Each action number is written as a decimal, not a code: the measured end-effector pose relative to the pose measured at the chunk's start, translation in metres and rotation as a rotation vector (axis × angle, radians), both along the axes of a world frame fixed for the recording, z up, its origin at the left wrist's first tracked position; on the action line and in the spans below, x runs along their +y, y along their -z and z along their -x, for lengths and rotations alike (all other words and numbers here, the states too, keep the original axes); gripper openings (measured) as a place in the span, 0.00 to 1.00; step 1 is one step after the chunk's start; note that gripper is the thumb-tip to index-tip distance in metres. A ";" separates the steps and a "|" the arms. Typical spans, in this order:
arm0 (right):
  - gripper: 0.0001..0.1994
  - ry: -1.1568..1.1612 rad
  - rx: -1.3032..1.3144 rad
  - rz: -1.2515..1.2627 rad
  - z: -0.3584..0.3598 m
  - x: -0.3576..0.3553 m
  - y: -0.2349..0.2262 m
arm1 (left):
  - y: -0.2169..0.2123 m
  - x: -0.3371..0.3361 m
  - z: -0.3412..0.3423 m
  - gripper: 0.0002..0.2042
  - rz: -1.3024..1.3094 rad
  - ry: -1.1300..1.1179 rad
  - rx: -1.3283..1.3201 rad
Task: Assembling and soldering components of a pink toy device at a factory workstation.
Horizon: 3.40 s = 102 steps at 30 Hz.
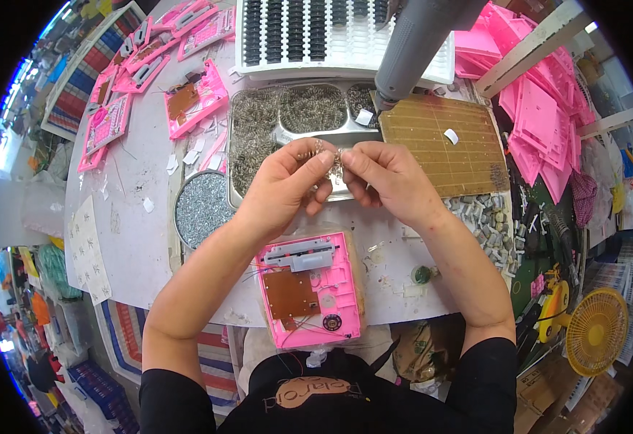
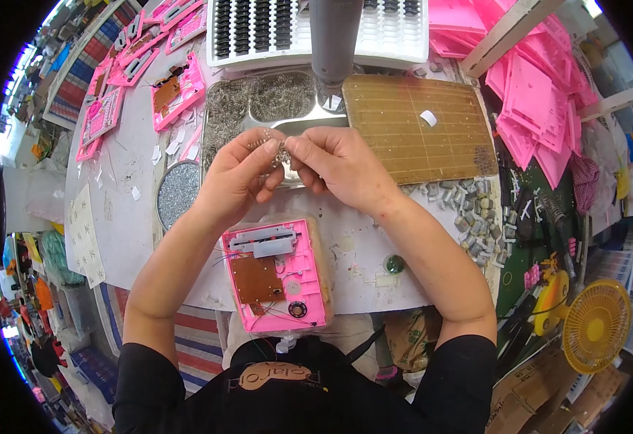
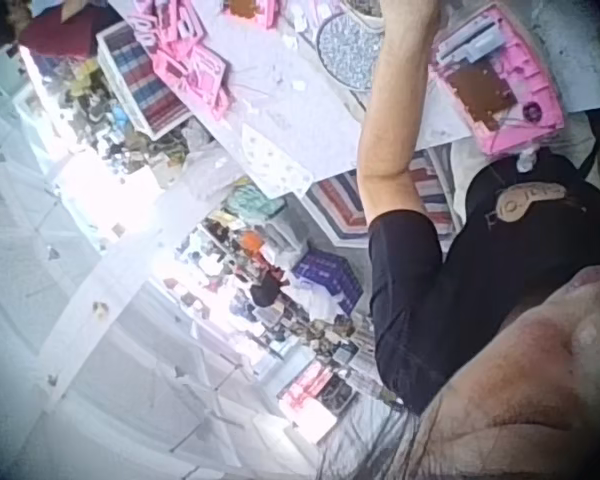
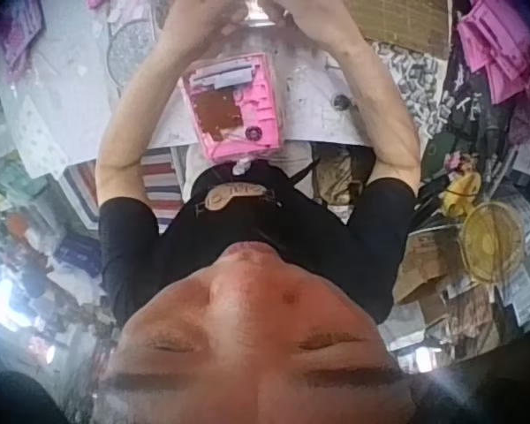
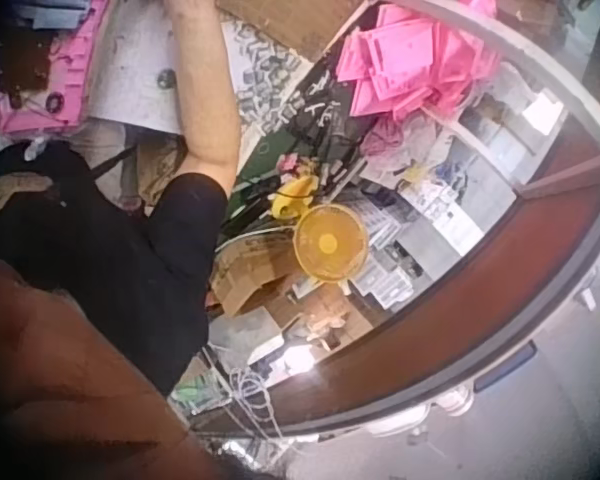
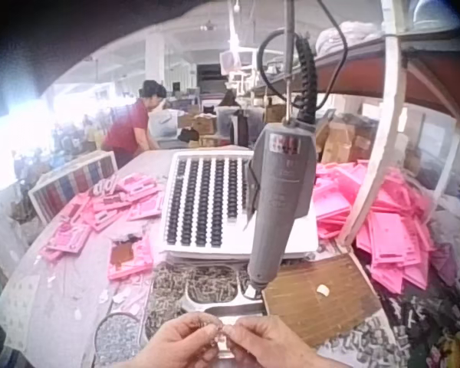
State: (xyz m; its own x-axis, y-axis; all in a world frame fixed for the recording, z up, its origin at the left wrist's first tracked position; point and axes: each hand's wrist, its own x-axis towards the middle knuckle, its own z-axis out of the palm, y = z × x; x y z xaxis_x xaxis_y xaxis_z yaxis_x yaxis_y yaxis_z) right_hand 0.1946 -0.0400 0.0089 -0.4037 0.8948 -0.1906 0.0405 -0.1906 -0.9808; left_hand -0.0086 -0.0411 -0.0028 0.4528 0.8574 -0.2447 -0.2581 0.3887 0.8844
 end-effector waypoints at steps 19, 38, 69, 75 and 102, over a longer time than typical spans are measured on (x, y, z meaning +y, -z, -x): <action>0.19 -0.051 -0.322 -0.155 -0.005 0.003 -0.024 | -0.007 0.006 0.006 0.07 -0.048 0.211 0.223; 0.13 0.157 -0.355 -0.611 -0.004 0.008 0.002 | 0.005 0.011 0.004 0.07 0.072 0.086 0.128; 0.13 0.108 -0.412 -1.352 0.000 0.000 0.016 | 0.007 0.006 0.013 0.04 0.330 0.178 -0.139; 0.09 0.127 -0.285 -1.111 -0.002 -0.005 0.011 | 0.004 0.006 0.012 0.04 0.265 0.142 -0.120; 0.09 0.095 -0.498 -1.592 -0.008 0.005 0.011 | 0.006 0.005 0.003 0.03 0.450 0.143 -0.155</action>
State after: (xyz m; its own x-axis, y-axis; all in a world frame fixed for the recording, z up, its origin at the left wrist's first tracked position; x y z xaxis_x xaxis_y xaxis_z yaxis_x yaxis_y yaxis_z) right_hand 0.2024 -0.0354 -0.0018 -0.5240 0.3240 0.7877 0.4342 0.8972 -0.0802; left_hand -0.0117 -0.0364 -0.0091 0.6188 0.6087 -0.4965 -0.2894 0.7643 0.5762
